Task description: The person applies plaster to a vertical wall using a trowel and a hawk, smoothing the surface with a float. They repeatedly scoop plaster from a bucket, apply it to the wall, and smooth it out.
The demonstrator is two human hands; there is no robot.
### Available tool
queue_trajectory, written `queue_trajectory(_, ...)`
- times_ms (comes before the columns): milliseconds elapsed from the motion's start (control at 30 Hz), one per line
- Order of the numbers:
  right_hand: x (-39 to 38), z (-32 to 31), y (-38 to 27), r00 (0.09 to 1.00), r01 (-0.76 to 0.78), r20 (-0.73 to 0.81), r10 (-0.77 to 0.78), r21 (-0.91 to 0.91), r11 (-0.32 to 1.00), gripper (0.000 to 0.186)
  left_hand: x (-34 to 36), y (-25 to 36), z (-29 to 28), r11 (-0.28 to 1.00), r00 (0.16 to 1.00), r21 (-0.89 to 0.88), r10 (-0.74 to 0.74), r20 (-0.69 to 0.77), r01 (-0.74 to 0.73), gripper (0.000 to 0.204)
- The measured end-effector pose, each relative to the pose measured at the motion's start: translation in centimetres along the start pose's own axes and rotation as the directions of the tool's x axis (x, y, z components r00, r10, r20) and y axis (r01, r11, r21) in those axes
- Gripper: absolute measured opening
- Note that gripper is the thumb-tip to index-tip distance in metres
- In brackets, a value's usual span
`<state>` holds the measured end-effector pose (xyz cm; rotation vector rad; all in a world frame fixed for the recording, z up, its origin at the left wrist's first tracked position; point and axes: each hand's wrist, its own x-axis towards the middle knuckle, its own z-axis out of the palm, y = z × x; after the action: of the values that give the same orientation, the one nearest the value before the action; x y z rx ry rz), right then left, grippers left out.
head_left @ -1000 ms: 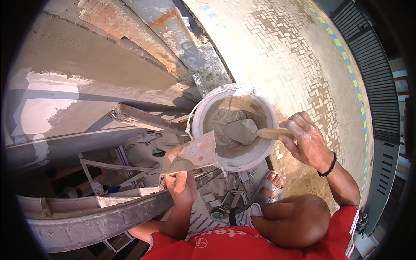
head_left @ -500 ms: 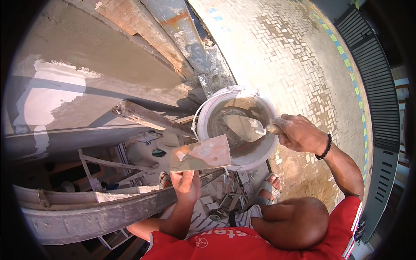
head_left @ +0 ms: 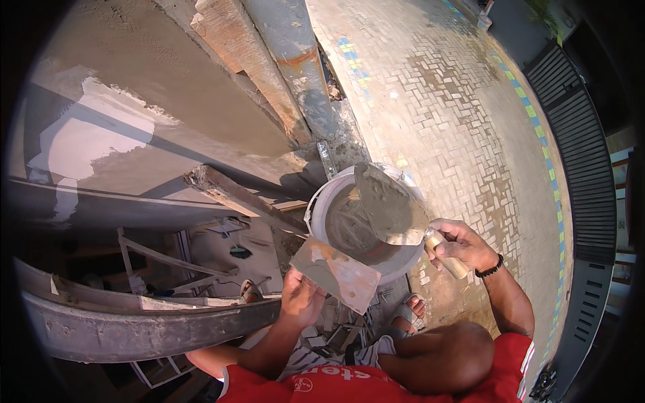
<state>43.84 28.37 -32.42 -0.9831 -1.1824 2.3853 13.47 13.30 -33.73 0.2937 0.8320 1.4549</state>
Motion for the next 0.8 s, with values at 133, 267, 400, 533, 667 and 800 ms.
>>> queue_trajectory(133, 1.4, 0.6, 0.4, 0.994, 0.103, 0.045, -0.101, -0.060, 0.993, 0.044, 0.5, -0.3, 2.6, 1.000, 0.999, -0.023, -0.022, -0.042, 0.021, 0.039)
queue_trajectory(267, 2.1, 1.6, 0.0, 0.982, 0.188, 0.004, -0.191, -0.195, 0.963, 0.043, 1.4, -0.3, 3.5, 0.974, 0.987, -0.186, -0.108, 0.120, 0.129, 0.050)
queue_trajectory(400, 2.2, 2.1, -0.8, 0.953, 0.268, -0.051, -0.299, -0.318, 0.909, 0.043, 2.1, -0.4, 3.7, 0.887, 0.961, -0.375, -0.224, 0.162, 0.270, 0.053)
queue_trajectory(533, 2.9, 1.3, -0.7, 0.876, 0.443, 0.047, -0.479, -0.470, 0.764, 0.042, 2.2, -1.1, 3.0, 0.822, 0.944, -0.472, -0.226, 0.241, 0.317, 0.062)
queue_trajectory(667, 3.1, 2.0, -1.3, 0.876, 0.452, 0.137, -0.463, -0.566, 0.689, 0.042, 2.4, -1.1, 3.6, 0.906, 0.944, -0.355, -0.120, 0.307, 0.230, 0.066)
queue_trajectory(800, 2.6, 1.6, -1.6, 0.874, 0.460, 0.206, -0.441, -0.647, 0.608, 0.042, 2.3, -0.9, 2.4, 0.916, 0.959, -0.329, -0.159, 0.235, 0.232, 0.064)
